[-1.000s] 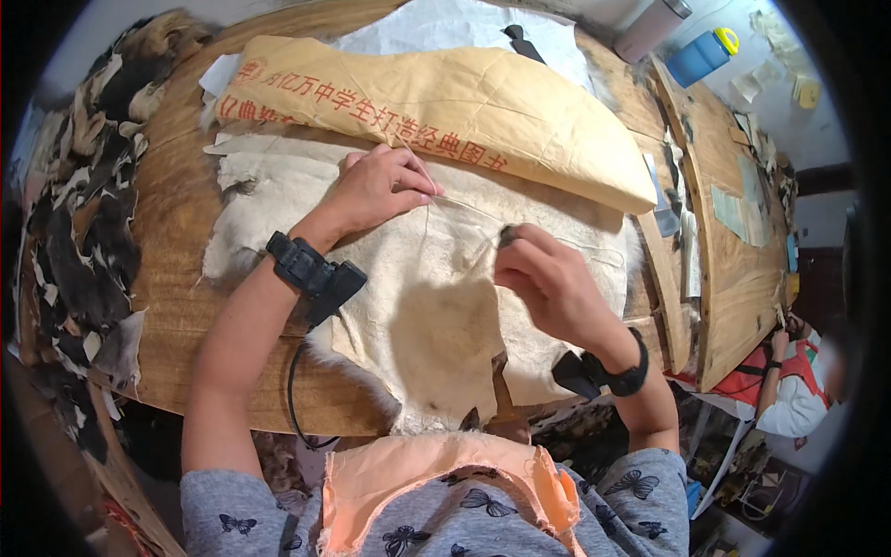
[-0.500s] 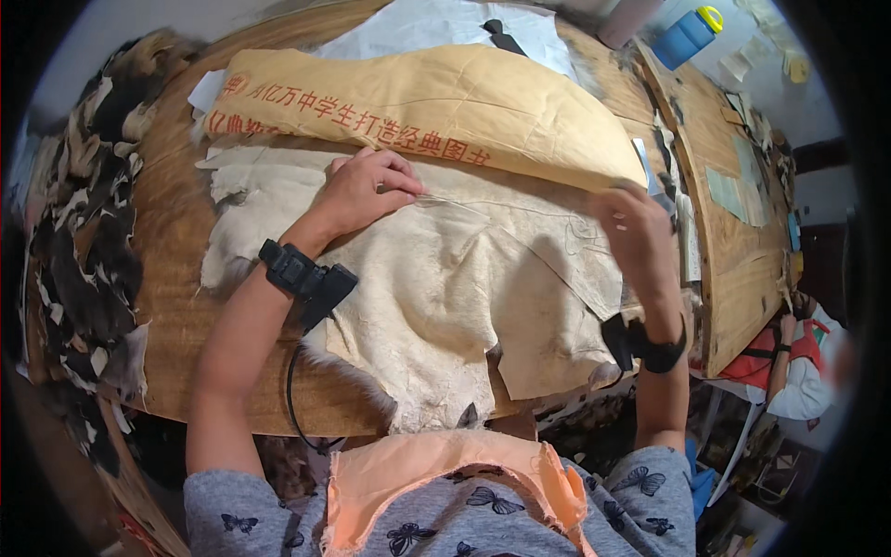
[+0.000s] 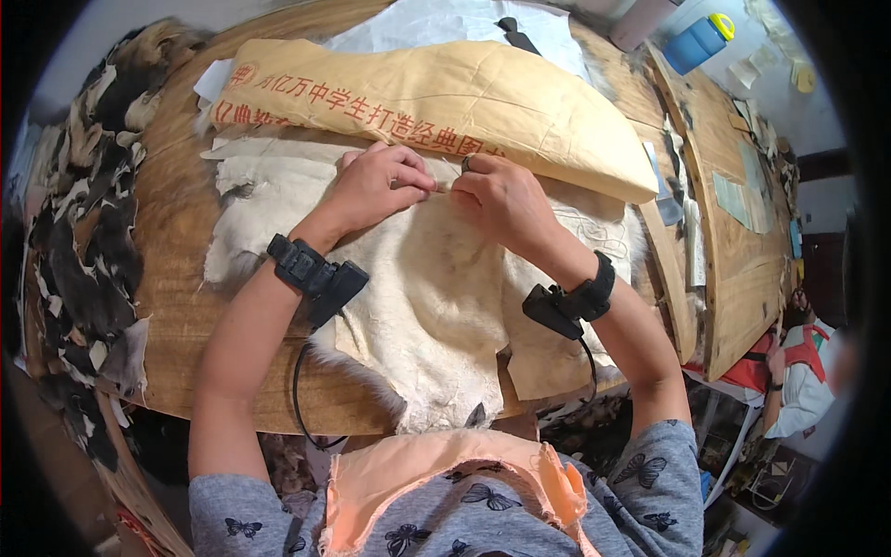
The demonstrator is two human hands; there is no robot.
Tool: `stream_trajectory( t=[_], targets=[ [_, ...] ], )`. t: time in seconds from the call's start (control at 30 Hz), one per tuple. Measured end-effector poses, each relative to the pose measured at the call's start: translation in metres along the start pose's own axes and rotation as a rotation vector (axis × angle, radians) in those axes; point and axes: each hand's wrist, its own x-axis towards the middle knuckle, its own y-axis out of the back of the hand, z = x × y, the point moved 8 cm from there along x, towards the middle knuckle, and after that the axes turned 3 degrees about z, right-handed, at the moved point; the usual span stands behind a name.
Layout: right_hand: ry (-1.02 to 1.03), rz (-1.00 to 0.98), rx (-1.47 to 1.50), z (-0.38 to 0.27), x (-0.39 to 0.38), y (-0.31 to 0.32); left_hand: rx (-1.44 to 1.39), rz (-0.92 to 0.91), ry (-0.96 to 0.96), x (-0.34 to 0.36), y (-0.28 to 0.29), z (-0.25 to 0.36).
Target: Measuring, cutting, and hand-sewing fur pelts using templates and a leather knife.
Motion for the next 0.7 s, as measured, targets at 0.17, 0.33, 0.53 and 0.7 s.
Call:
stream_trajectory(
  t=[0.17, 0.33, 0.53, 0.7],
  targets=[
    [0.006, 0.091, -0.180, 0.003, -0.029, 0.034, -0.027, -0.087, 0.082, 0.000, -0.006, -0.005],
    [-0.043, 0.095, 0.174, -0.018, -0.054, 0.055, 0.044, -0.121, 0.104, 0.002, -0.009, -0.006],
    [0.104, 0.060, 0.457, -0.061, -0.062, 0.071, 0.073, -0.014, 0.016, 0.001, -0.001, 0.003],
    [0.154, 0.111, 0.421, -0.066, -0.066, 0.081, 0.071, -0.064, 0.057, 0.003, -0.005, 0.000]
  ],
)
